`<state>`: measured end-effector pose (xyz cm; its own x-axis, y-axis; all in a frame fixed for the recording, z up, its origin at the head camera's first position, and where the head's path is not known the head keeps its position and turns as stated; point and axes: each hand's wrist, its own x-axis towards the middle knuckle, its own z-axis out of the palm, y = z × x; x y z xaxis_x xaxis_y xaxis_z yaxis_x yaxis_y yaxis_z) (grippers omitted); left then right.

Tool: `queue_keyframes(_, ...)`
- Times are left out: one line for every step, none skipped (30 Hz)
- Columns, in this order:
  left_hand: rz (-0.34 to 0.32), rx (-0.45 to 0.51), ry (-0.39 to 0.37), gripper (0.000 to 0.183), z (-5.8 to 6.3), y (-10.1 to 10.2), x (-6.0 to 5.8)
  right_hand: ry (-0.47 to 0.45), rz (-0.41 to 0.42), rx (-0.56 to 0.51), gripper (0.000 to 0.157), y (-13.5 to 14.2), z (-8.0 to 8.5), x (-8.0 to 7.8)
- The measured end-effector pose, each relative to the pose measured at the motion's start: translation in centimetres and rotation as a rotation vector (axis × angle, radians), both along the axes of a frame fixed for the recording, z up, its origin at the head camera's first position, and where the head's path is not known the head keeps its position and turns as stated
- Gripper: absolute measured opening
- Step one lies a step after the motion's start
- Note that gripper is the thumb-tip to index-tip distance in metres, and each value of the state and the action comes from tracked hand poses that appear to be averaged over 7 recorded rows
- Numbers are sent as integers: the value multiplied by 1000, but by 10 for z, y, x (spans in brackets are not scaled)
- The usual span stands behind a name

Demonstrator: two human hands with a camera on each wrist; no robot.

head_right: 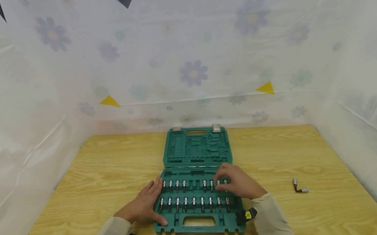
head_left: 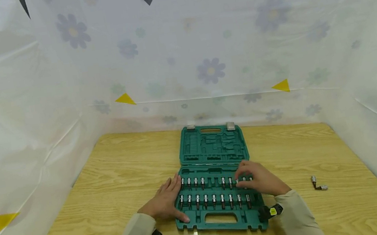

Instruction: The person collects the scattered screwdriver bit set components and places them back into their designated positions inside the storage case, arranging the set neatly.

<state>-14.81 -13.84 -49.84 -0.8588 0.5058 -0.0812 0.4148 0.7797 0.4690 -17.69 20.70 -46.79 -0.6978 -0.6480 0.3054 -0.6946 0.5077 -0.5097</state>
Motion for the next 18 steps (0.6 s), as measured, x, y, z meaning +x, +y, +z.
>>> queue_keyframes(0, -1, 0, 128, 0, 0, 0, 0, -5, 0, 9, 1, 0, 0)
queue_keyframes(0, -1, 0, 128, 0, 0, 0, 2, -10, -2, 9, 2, 0, 1)
queue_keyframes(0, -3, -1, 128, 0, 0, 0, 3, -14, -6, 9, 3, -1, 1)
queue_keyframes(0, -4, -1, 128, 0, 0, 0, 2, -22, -11, 10, 5, -2, 1)
queue_keyframes(-1, -7, -1, 128, 0, 0, 0, 4, -32, -15, 10, 6, -2, 1)
queue_keyframes(-2, -9, -1, 128, 0, 0, 0, 9, -38, -21, 10, 7, -3, 2)
queue_keyframes(-3, -13, 0, 128, 0, 0, 0, 11, -46, -32, 11, 8, -4, 2)
queue_keyframes(-5, -16, 1, 128, 0, 0, 0, 18, -54, -43, 12, 10, -4, 2)
queue_keyframes(-7, -20, 1, 128, -1, -1, 0, 26, -63, -54, 12, 11, -4, 3)
queue_keyframes(-8, -20, 3, 128, -1, -1, 0, 36, -67, -66, 13, 13, -5, 3)
queue_keyframes(-9, -22, 3, 128, -1, -1, -1, 53, -71, -74, 13, 14, -5, 3)
queue_keyframes(-12, -20, 5, 128, -1, 0, -1, 67, -73, -85, 13, 16, -5, 3)
queue_keyframes(-13, -21, 5, 128, -1, 0, -1, 78, -76, -97, 13, 17, -4, 3)
queue_keyframes(-13, -20, 6, 128, -1, 0, -1, 93, -79, -102, 13, 19, -4, 3)
queue_keyframes(-12, -19, 5, 129, -1, 0, -1, 101, -82, -107, 14, 20, -4, 3)
queue_keyframes(-12, -19, 6, 129, -1, 0, -1, 106, -85, -111, 13, 22, -4, 3)
queue_keyframes(-11, -19, 4, 129, 0, -1, -1, 109, -91, -113, 13, 23, -3, 3)
queue_keyframes(-10, -18, 4, 129, -1, -1, -1, 111, -96, -117, 13, 25, -3, 3)
